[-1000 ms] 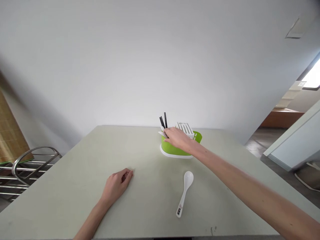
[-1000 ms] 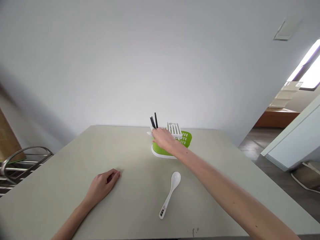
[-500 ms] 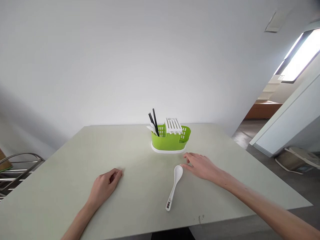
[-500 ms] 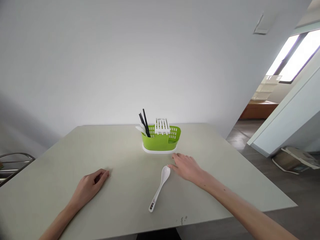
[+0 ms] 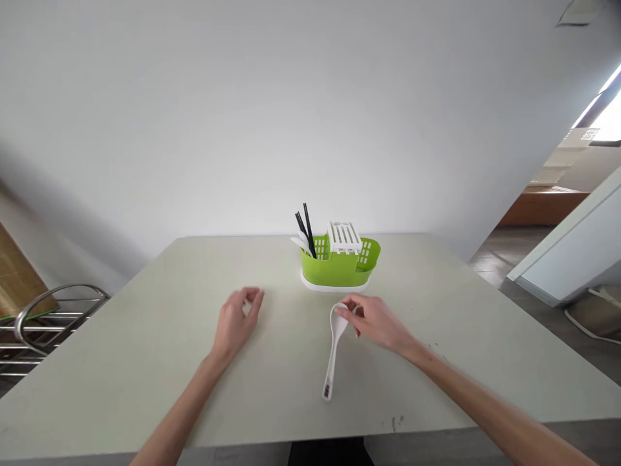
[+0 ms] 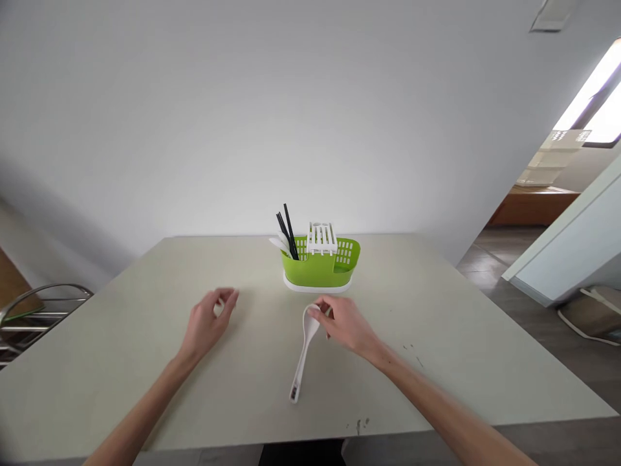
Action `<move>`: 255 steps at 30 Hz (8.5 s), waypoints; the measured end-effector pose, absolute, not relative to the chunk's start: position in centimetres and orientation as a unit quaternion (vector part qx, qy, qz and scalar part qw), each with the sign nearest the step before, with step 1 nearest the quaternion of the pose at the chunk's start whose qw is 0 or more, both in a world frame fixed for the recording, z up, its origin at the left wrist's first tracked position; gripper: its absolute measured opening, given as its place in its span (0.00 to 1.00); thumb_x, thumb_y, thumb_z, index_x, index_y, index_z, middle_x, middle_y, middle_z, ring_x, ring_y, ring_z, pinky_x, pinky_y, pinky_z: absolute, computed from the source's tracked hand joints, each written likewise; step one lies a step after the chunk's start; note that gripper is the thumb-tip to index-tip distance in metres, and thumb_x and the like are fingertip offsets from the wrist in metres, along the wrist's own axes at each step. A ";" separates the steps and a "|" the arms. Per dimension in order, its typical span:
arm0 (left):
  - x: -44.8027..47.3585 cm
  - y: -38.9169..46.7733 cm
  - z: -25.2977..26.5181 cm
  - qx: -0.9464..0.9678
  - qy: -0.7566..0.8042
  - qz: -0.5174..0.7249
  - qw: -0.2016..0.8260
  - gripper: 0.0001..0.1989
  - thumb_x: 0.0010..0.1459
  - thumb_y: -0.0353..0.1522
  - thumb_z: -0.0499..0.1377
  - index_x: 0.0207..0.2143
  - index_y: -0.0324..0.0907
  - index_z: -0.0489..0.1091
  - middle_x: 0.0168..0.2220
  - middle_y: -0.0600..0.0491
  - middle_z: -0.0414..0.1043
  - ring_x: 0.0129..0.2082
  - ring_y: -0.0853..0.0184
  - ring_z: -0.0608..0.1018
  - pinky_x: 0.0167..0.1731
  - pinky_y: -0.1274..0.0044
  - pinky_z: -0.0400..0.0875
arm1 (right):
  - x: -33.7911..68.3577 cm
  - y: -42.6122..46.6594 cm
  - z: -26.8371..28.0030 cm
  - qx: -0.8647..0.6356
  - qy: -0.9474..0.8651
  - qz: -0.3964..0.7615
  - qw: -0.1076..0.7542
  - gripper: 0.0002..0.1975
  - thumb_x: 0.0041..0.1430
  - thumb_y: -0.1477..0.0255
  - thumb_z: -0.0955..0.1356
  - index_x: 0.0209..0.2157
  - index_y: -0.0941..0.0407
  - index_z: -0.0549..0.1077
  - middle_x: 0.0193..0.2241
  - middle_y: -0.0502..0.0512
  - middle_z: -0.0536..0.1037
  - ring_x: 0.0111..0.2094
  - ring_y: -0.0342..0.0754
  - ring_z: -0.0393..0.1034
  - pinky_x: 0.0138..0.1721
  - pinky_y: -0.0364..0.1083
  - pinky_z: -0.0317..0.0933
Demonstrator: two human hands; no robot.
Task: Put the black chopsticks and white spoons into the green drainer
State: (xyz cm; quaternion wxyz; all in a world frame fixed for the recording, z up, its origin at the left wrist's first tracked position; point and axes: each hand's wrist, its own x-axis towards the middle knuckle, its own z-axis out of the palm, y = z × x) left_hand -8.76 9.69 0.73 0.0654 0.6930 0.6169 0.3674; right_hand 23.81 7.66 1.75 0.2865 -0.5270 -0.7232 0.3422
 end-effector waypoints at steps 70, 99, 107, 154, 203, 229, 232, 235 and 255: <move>-10.1 13.6 -1.0 0.633 0.618 0.431 0.177 0.28 0.68 0.55 0.49 0.51 0.42 0.71 0.48 0.43 0.78 0.48 0.57 0.81 0.48 0.67 0.75 | 27.3 9.4 3.7 -0.404 -0.845 -0.070 0.343 0.15 0.72 0.75 0.61 0.56 0.53 0.71 0.52 0.60 0.76 0.53 0.54 0.73 0.55 0.54 0.69; -11.9 10.4 -1.8 0.629 0.652 0.338 0.255 0.26 0.67 0.55 0.50 0.37 0.46 0.74 0.26 0.55 0.72 0.29 0.64 0.72 0.30 0.75 0.64 | 26.8 13.5 -5.8 -0.581 -0.769 -0.146 0.221 0.26 0.75 0.69 0.56 0.70 0.61 0.58 0.66 0.75 0.65 0.71 0.66 0.54 0.54 0.61 0.70; -12.0 10.1 -2.0 0.629 0.661 0.323 0.250 0.25 0.67 0.54 0.50 0.37 0.45 0.75 0.26 0.56 0.72 0.27 0.66 0.70 0.30 0.77 0.63 | 27.3 14.2 -6.5 -0.588 -0.764 -0.170 0.204 0.27 0.76 0.67 0.55 0.70 0.60 0.57 0.65 0.74 0.66 0.71 0.65 0.54 0.52 0.58 0.70; -14.6 10.4 -2.6 0.643 0.653 0.322 0.239 0.23 0.68 0.51 0.50 0.34 0.45 0.74 0.25 0.56 0.70 0.25 0.67 0.68 0.27 0.77 0.61 | 42.1 19.1 -7.1 -0.695 -0.698 -0.125 0.117 0.30 0.73 0.58 0.56 0.69 0.60 0.58 0.69 0.72 0.60 0.72 0.62 0.51 0.54 0.63 0.71; -13.6 11.4 -0.6 0.660 0.667 0.308 0.158 0.24 0.62 0.53 0.51 0.35 0.46 0.76 0.28 0.54 0.79 0.32 0.61 0.80 0.35 0.75 0.72 | 34.7 4.0 -11.3 -0.691 -0.694 -0.022 0.201 0.31 0.77 0.57 0.53 0.72 0.54 0.63 0.74 0.57 0.57 0.75 0.56 0.48 0.73 0.60 0.46; -13.7 10.0 -2.4 0.673 0.680 0.256 0.134 0.20 0.62 0.48 0.48 0.25 0.45 0.64 0.20 0.58 0.60 0.23 0.68 0.63 0.26 0.77 0.61 | 34.8 2.4 -11.6 -0.691 -0.694 -0.027 0.201 0.31 0.76 0.54 0.53 0.72 0.51 0.62 0.73 0.53 0.59 0.74 0.56 0.51 0.73 0.60 0.50; -13.7 10.0 -2.5 0.682 0.675 0.249 0.131 0.19 0.61 0.47 0.49 0.24 0.45 0.58 0.20 0.59 0.57 0.24 0.69 0.61 0.26 0.78 0.59 | 34.8 2.5 -11.6 -0.690 -0.693 -0.023 0.209 0.31 0.76 0.54 0.54 0.72 0.51 0.62 0.73 0.53 0.60 0.74 0.56 0.51 0.72 0.61 0.51; -13.7 10.0 -2.4 0.692 0.668 0.242 0.131 0.17 0.59 0.45 0.49 0.24 0.45 0.56 0.21 0.59 0.56 0.24 0.69 0.59 0.26 0.78 0.57 | 34.8 2.6 -11.7 -0.685 -0.692 -0.022 0.226 0.30 0.76 0.54 0.55 0.72 0.48 0.62 0.72 0.53 0.61 0.73 0.57 0.52 0.72 0.61 0.51; -14.1 9.9 -3.0 0.684 0.669 0.254 0.142 0.18 0.60 0.47 0.49 0.24 0.46 0.54 0.21 0.58 0.55 0.24 0.68 0.58 0.25 0.78 0.56 | 41.0 16.8 -7.3 -0.732 -0.639 -0.101 0.216 0.41 0.65 0.71 0.61 0.75 0.64 0.44 0.73 0.70 0.54 0.75 0.64 0.46 0.68 0.61 0.57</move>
